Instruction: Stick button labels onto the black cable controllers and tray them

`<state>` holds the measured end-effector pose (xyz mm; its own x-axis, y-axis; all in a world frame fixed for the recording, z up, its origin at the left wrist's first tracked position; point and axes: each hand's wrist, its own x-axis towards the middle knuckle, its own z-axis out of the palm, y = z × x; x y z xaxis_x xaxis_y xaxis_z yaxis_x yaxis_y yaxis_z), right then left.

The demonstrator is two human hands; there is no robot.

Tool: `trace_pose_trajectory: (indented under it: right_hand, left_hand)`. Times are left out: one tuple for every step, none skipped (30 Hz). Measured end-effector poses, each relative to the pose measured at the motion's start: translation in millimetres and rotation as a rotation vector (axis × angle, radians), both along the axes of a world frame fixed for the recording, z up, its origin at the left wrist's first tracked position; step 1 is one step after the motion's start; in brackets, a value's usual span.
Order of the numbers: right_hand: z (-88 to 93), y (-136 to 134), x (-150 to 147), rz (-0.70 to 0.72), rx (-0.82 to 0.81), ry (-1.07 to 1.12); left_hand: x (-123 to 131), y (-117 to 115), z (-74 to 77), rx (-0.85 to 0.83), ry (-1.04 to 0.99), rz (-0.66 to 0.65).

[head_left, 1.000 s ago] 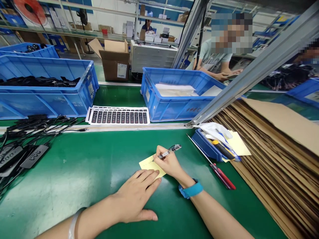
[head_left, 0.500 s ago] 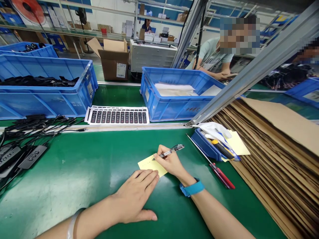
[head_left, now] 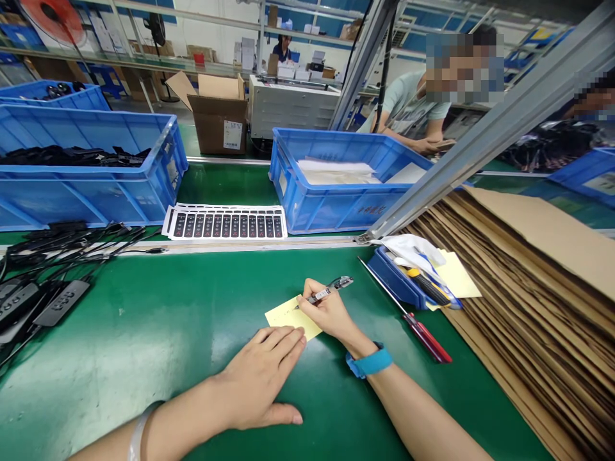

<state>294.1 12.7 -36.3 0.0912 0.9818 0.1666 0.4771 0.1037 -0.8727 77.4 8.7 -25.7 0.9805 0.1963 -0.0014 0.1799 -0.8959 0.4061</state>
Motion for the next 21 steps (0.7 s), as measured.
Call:
trace_pose_trajectory:
  right_hand:
    - [0.1, 0.1, 0.0, -0.001, -0.001, -0.001]
    - [0.2, 0.2, -0.1, -0.002, -0.001, -0.002]
    - [0.2, 0.3, -0.1, -0.004, -0.001, -0.004]
    - [0.3, 0.3, -0.1, -0.005, -0.001, -0.005]
    - [0.2, 0.4, 0.0, -0.007, 0.0, -0.006]
    - [0.2, 0.4, 0.2, -0.008, 0.001, -0.008]
    - [0.1, 0.5, 0.4, -0.01, 0.002, -0.01]
    - [-0.1, 0.5, 0.7, -0.012, 0.003, -0.012]
    - [-0.4, 0.5, 1.0, -0.014, 0.003, -0.015]
    - [-0.7, 0.5, 1.3, -0.015, 0.004, -0.017]
    - [-1.0, 0.6, 1.6, -0.016, 0.004, -0.02]
    - [-1.3, 0.7, 1.8, -0.017, 0.005, -0.022]
    - [-1.7, 0.9, 1.9, -0.019, 0.006, -0.025]
    - [-2.0, 1.1, 2.1, -0.022, 0.007, -0.027]
    - [-2.3, 1.3, 2.2, -0.024, 0.008, -0.029]
    - [-2.5, 1.6, 2.3, -0.027, 0.009, -0.03]
    - [-2.6, 1.7, 2.3, -0.029, 0.01, -0.031]
    - [-2.6, 1.8, 2.4, -0.03, 0.01, -0.031]
    - [-2.6, 1.9, 2.4, -0.031, 0.011, -0.03]
    - [-2.6, 1.8, 2.4, -0.032, 0.012, -0.029]
    - [-2.6, 1.8, 2.3, -0.033, 0.012, -0.027]
  left_hand:
    - [0.1, 0.0, 0.2, -0.005, 0.001, -0.001]
    - [0.1, 0.0, 0.5, -0.008, 0.002, -0.001]
    - [0.2, -0.1, 0.6, -0.009, 0.001, 0.0]
    - [0.2, -0.1, 0.7, -0.008, 0.0, 0.001]
    - [0.2, -0.2, 0.8, -0.005, -0.003, 0.002]
    - [0.2, -0.2, 0.7, -0.001, -0.004, 0.003]
    - [0.2, -0.2, 0.6, 0.003, -0.006, 0.003]
    - [0.1, -0.2, 0.5, 0.004, -0.007, 0.002]
    - [0.1, -0.2, 0.4, 0.005, -0.007, 0.003]
    - [0.0, -0.2, 0.2, 0.004, -0.008, 0.002]
    - [0.0, -0.1, 0.1, 0.003, -0.008, 0.002]
    - [0.0, -0.1, 0.0, 0.002, -0.008, 0.001]
    - [0.0, -0.1, -0.1, 0.0, -0.007, 0.001]
    - [0.1, -0.1, -0.1, 0.0, -0.005, 0.0]
    - [0.1, -0.1, -0.2, 0.0, -0.003, 0.0]
    - [0.2, -0.1, -0.2, 0.001, -0.002, 0.0]
    - [0.3, -0.1, -0.3, 0.003, -0.002, 0.001]
    - [0.4, -0.2, -0.3, 0.006, -0.003, 0.001]
    - [0.4, -0.2, -0.3, 0.008, -0.004, 0.001]
    - [0.4, -0.2, -0.2, 0.01, -0.005, 0.002]
    - [0.4, -0.3, -0.2, 0.011, -0.005, 0.002]
